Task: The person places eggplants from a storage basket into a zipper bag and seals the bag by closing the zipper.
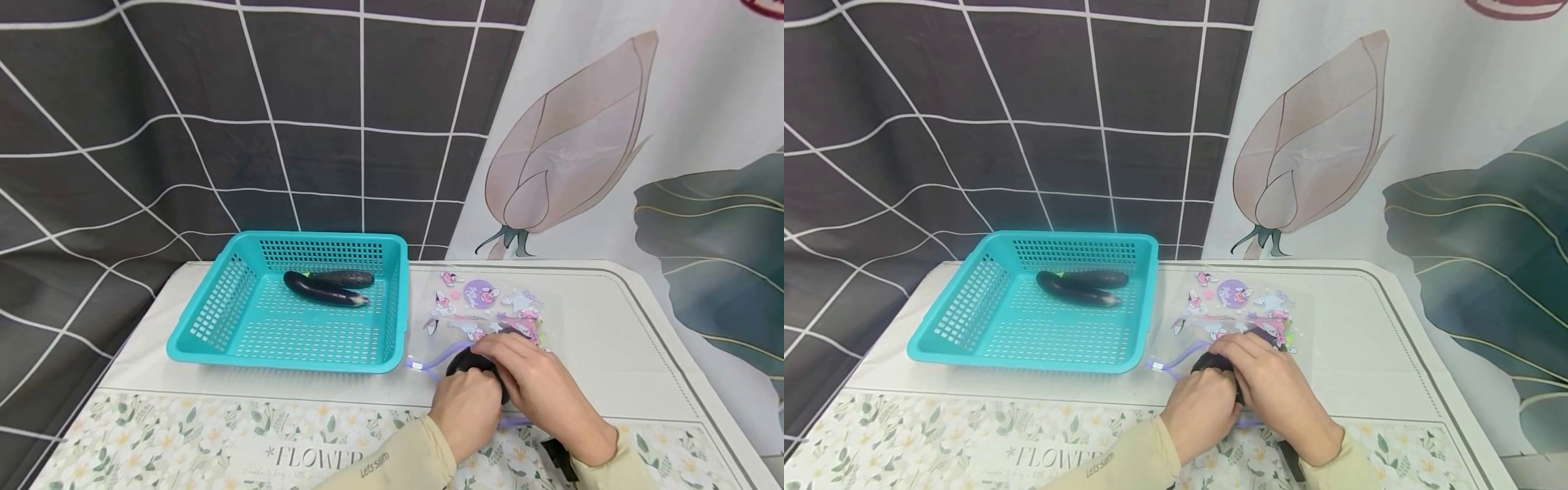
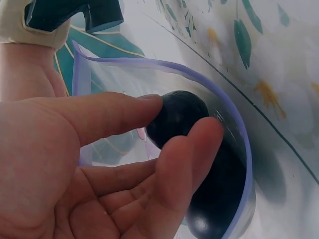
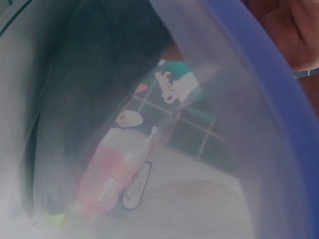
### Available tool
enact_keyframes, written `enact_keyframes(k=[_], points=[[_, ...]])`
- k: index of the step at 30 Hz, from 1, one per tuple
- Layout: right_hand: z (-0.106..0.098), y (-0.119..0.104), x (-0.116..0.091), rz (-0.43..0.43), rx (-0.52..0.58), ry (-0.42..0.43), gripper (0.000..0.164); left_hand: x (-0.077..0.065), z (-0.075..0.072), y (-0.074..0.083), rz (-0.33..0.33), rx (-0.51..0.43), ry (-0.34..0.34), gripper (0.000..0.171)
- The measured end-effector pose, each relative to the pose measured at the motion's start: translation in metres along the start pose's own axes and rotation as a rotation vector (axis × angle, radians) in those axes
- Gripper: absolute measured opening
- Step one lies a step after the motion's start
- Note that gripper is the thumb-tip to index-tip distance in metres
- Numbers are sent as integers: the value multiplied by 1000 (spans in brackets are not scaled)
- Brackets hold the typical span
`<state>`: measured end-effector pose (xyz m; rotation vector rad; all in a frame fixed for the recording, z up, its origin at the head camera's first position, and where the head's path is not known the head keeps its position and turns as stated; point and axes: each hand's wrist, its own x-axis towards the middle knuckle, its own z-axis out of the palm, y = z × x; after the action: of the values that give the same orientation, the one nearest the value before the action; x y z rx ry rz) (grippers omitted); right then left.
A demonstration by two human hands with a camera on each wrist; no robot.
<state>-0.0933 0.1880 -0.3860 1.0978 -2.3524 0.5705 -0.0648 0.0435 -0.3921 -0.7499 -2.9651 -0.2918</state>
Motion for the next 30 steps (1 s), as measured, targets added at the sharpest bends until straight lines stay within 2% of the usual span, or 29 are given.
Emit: enact_keyframes(k=[30], points=[[-1,0,0,-1,-4,5,47,-2,0,-3,4,-43,7,15]])
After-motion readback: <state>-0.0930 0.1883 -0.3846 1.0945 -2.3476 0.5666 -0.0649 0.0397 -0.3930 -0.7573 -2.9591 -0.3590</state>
